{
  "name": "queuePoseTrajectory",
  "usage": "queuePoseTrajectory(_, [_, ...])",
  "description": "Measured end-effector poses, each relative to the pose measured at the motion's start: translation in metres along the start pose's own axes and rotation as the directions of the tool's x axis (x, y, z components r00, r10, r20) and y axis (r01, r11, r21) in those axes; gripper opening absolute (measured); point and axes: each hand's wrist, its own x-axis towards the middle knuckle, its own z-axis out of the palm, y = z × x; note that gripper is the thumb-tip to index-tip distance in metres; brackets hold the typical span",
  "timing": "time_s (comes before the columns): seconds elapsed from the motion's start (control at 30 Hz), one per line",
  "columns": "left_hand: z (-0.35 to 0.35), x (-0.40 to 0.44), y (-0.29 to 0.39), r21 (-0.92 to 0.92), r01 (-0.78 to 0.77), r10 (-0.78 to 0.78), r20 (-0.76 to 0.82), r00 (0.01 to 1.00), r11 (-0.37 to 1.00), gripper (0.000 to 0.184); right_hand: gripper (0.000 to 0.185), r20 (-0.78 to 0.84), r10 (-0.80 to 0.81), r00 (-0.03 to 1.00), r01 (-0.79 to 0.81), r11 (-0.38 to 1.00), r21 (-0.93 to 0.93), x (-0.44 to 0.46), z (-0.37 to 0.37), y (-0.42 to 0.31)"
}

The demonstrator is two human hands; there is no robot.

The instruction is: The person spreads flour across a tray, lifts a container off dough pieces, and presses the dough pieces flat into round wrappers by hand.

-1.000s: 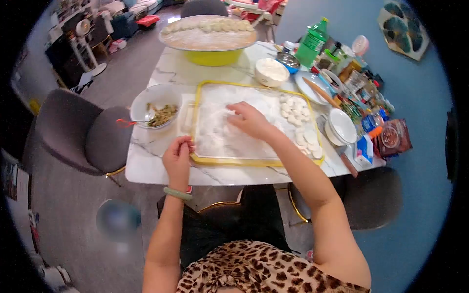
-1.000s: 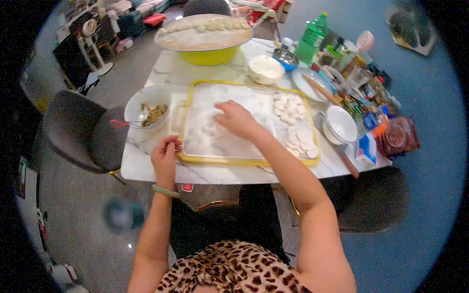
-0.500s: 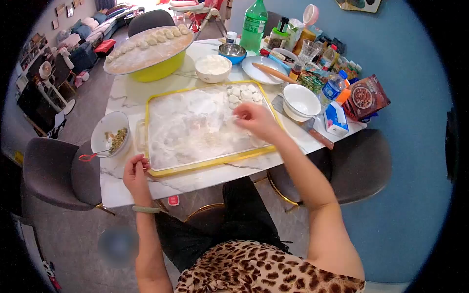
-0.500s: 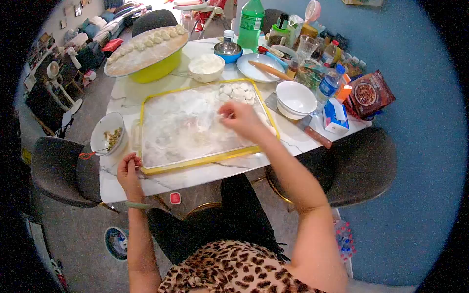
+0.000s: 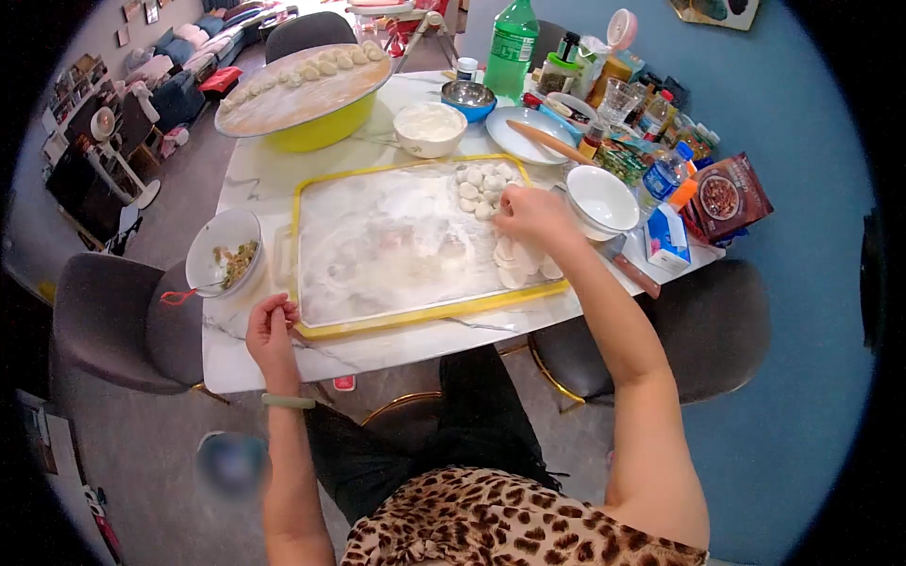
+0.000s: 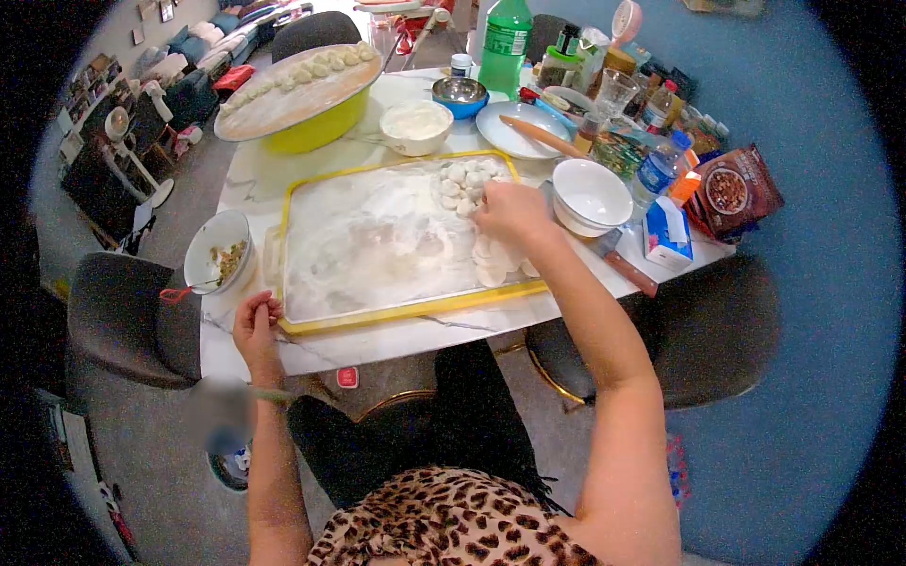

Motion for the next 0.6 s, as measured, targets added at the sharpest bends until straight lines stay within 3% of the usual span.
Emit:
queuePoseTrajectory(0.13, [0.000, 0.003, -0.004, -0.011, -0.014, 0.014, 0.014, 1.000, 1.000, 0.015, 0.022, -0.083, -0.080, 0.993, 0.072, 0.993, -0.095, 0.009, 0.020, -0.008])
queuePoseTrajectory(0.2, [0.000, 0.002, -0.002, 0.044, -0.035, 0.034, 0.013, 0.999, 0.998, 0.015, 0.022, -0.108, -0.037, 0.993, 0.026, 0.995, -0.099, 0.008, 0.025, -0.022])
queuePoseTrajectory(0.33, [-0.001, 0.005, -0.009, 0.000, -0.024, 0.024, 0.021, 0.999, 1.000, 0.015, 0.022, -0.075, -0.209, 0.975, 0.208, 0.978, -0.025, 0.003, 0.033, -0.066])
queuePoseTrajectory(0.4, [0.000, 0.004, -0.008, -0.030, -0.025, 0.024, -0.013, 1.000, 0.999, 0.015, 0.021, -0.163, -0.405, 0.900, 0.430, 0.887, 0.169, 0.007, 0.039, -0.096])
queuePoseTrajectory(0.43, [-0.001, 0.005, -0.011, -0.029, -0.015, 0.014, -0.002, 1.000, 0.999, 0.015, 0.020, -0.186, -0.457, 0.870, 0.484, 0.863, 0.144, 0.012, 0.042, -0.111])
queuePoseTrajectory(0.6, [-0.002, 0.005, -0.012, -0.013, -0.019, 0.020, 0.024, 1.000, 1.000, 0.015, 0.020, -0.232, -0.521, 0.821, 0.561, 0.811, 0.164, 0.045, 0.060, -0.160])
